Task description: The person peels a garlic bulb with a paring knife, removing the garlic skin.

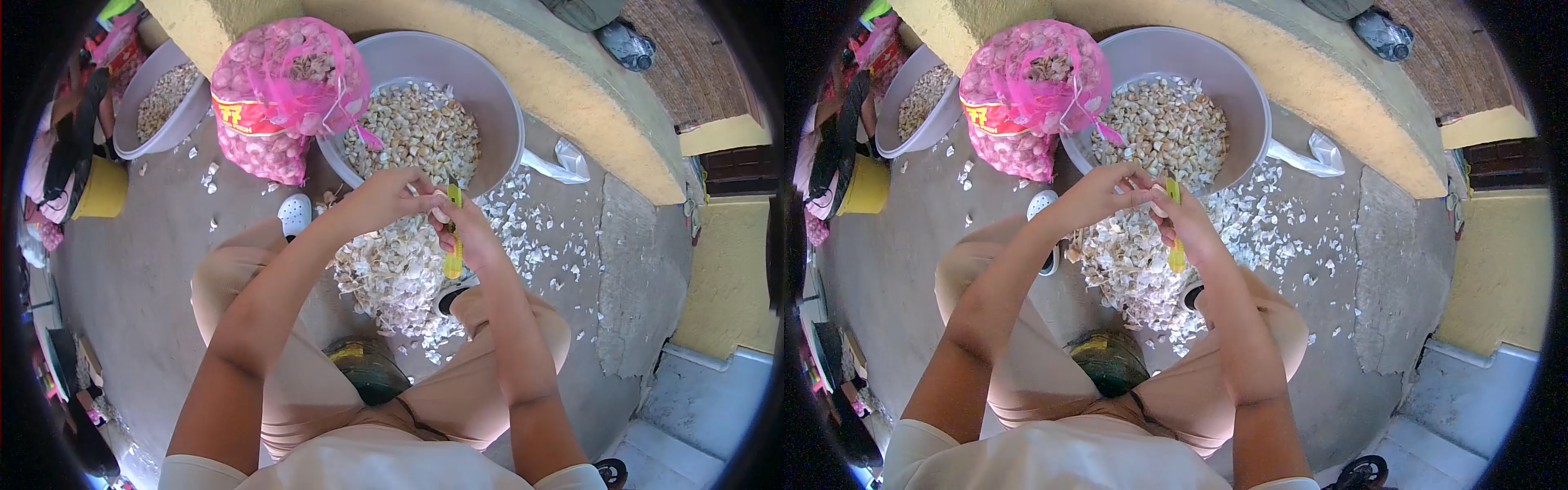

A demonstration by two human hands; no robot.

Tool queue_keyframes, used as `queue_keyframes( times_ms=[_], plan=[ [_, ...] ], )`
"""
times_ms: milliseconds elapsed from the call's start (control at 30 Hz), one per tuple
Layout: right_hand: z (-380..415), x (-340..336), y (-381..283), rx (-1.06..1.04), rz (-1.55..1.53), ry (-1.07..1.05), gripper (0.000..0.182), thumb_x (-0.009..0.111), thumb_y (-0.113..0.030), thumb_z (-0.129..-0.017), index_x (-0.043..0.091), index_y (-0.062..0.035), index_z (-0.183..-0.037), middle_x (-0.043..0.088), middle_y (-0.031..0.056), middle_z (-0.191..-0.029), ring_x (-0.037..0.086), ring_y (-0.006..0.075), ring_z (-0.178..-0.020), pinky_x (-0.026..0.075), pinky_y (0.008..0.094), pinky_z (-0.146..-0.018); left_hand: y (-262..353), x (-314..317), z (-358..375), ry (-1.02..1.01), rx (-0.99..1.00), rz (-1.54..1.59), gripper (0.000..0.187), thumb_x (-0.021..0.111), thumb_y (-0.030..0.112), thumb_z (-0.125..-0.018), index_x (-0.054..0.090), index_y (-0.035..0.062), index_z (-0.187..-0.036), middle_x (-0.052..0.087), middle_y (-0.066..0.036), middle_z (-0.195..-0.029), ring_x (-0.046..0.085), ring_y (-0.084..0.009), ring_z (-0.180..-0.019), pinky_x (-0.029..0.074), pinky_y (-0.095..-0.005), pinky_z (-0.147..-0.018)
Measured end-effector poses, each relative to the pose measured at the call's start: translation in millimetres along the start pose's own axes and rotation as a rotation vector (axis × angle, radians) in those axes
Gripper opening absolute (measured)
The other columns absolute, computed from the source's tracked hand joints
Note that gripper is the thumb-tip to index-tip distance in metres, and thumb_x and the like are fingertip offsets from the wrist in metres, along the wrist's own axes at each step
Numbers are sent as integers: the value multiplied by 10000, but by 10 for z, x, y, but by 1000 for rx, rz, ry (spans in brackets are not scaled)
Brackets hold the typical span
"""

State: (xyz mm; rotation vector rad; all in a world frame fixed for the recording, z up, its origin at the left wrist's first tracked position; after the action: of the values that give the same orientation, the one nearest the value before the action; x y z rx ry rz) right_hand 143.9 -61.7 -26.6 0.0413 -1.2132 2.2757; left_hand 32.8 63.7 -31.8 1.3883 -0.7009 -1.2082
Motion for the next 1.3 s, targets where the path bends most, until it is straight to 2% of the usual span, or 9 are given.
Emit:
queue_keyframes(
  times_ms=[200,300,500,600,800,1000,1100,1167,1300],
  plan=[
    [-53,30,44,16,-8,-13,316,492,-316,-867,427,-105,-1094,434,15,-665,322,54,-419,280,193,-373,3,19,-5,80,42,34,354,677,267,-721,568,18,-947,576,-70,-821,553,-149,-683,446,-281,-636],
    [-5,83,-2,12,-46,-78,300,486,-334,-870,436,-114,-1068,422,9,-658,320,53,-421,278,192,-373,13,-1,8,81,158,-24,369,664,255,-736,548,29,-1004,552,-38,-799,495,-119,-655,433,-260,-648],
    [-6,58,19,38,-203,-166,253,461,-364,-879,443,-144,-1003,379,-21,-618,312,46,-420,261,181,-369,33,48,13,-42,-31,-53,391,666,250,-739,535,26,-1031,543,-41,-733,485,-106,-638,415,-252,-599],
    [-24,60,46,55,-279,-149,242,448,-384,-881,433,-154,-955,368,-32,-602,307,43,-415,252,179,-364,-15,107,-8,24,61,30,386,663,256,-745,532,10,-1013,538,-51,-707,493,-110,-638,412,-259,-587],
    [15,96,-46,69,-271,-100,255,455,-405,-873,407,-155,-871,342,-43,-560,290,41,-390,227,185,-346,88,96,-6,55,41,37,351,661,290,-736,575,11,-930,565,-100,-708,539,-155,-622,421,-294,-570],
    [-7,133,16,14,-254,5,204,467,-354,-872,413,-162,-832,333,-42,-532,279,44,-381,224,192,-345,113,128,52,295,338,-474,292,634,298,-740,563,20,-797,508,-119,-661,474,-256,-522,368,-331,-490],
    [-3,119,23,65,-343,-34,170,437,-310,-883,424,-156,-813,355,-32,-535,282,47,-376,238,194,-347,0,117,17,296,243,-354,242,603,266,-764,573,28,-798,527,-118,-668,504,-285,-560,392,-345,-510],
    [11,174,33,168,-367,-44,167,414,-289,-888,431,-149,-800,374,-23,-540,289,47,-373,249,194,-349,-10,161,11,360,285,-372,251,574,285,-776,555,38,-734,523,-126,-640,528,-301,-586,408,-364,-528],
    [-29,178,117,139,-545,-131,195,405,-308,-892,444,-138,-804,406,-7,-560,305,46,-371,269,192,-354,37,249,43,434,331,-356,264,548,285,-789,553,36,-703,521,-136,-628,546,-309,-596,423,-374,-538]
  ],
)
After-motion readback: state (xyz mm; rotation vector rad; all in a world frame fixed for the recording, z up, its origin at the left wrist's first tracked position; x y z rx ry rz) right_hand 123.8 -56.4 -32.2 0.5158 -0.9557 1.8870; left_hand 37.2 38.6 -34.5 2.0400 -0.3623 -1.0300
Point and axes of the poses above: each hand's wrist, its own z-axis away from the middle knuckle, its own x-axis out of the palm, y = z × x, the point moved 1 cm from there along -z, towards the middle knuckle
